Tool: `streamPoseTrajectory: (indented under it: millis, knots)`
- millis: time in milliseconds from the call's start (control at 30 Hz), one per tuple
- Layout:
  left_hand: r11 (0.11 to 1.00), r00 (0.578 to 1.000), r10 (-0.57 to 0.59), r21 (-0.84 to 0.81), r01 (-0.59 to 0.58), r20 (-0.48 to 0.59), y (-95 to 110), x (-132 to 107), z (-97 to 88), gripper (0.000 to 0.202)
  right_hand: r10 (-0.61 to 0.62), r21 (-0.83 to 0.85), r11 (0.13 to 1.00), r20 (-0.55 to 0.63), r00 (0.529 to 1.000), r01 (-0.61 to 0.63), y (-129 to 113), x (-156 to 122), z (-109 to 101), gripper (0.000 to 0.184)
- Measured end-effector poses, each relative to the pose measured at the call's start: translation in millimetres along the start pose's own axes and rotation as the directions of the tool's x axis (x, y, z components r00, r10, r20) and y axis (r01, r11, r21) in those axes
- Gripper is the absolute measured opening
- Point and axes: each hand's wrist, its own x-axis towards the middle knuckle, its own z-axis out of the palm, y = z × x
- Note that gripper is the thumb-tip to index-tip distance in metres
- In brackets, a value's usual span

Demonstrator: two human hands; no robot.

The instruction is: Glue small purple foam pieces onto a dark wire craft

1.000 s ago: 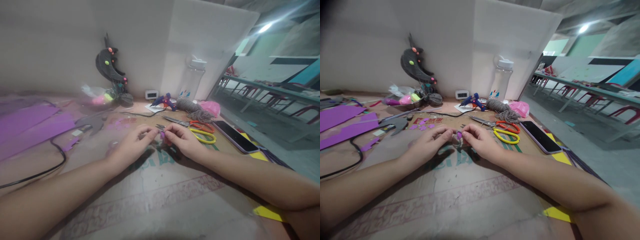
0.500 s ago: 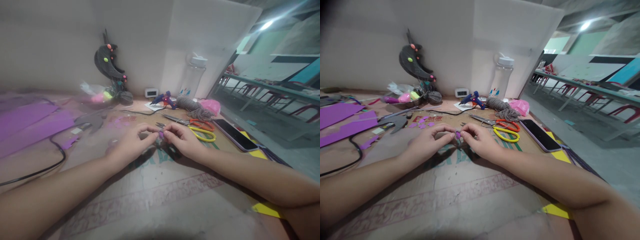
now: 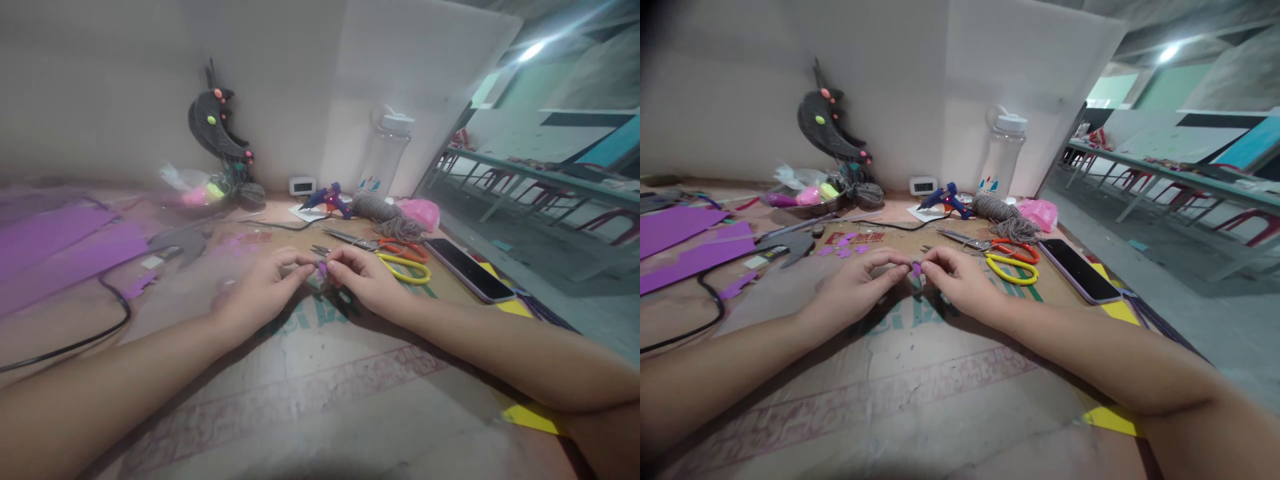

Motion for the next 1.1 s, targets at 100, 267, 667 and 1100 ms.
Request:
streamPoseTrajectory:
  millis: [100, 267, 667, 1100]
  knots:
    - [0.999, 1.000, -0.026, -0.029, 0.026, -0.014, -0.2, 0.0, 0.9, 0.026, 0.027, 0.073, 0.997, 0.005, 1.000, -0.027, -0.5, 0.9, -0.1, 0.016]
    - [0.987, 0.993, -0.119, -0.112, 0.118, -0.001, 3.7, -0.4, 1.0, 0.032, 0.003, 0.030, 1.000, 0.007, 1.000, -0.004, -0.7, -0.2, 0.0, 0.016]
    - [0.998, 0.998, -0.056, 0.000, 0.056, -0.013, 8.8, -2.0, -1.6, 0.024, -0.072, -0.163, 0.984, 0.015, 0.997, 0.074, -1.5, -2.4, -0.3, 0.014]
    - [0.996, 0.996, -0.089, -0.023, 0.089, -0.012, 9.0, -2.8, -1.2, 0.024, -0.083, -0.159, 0.984, -0.011, 0.997, 0.080, -0.9, -2.7, -0.5, 0.013]
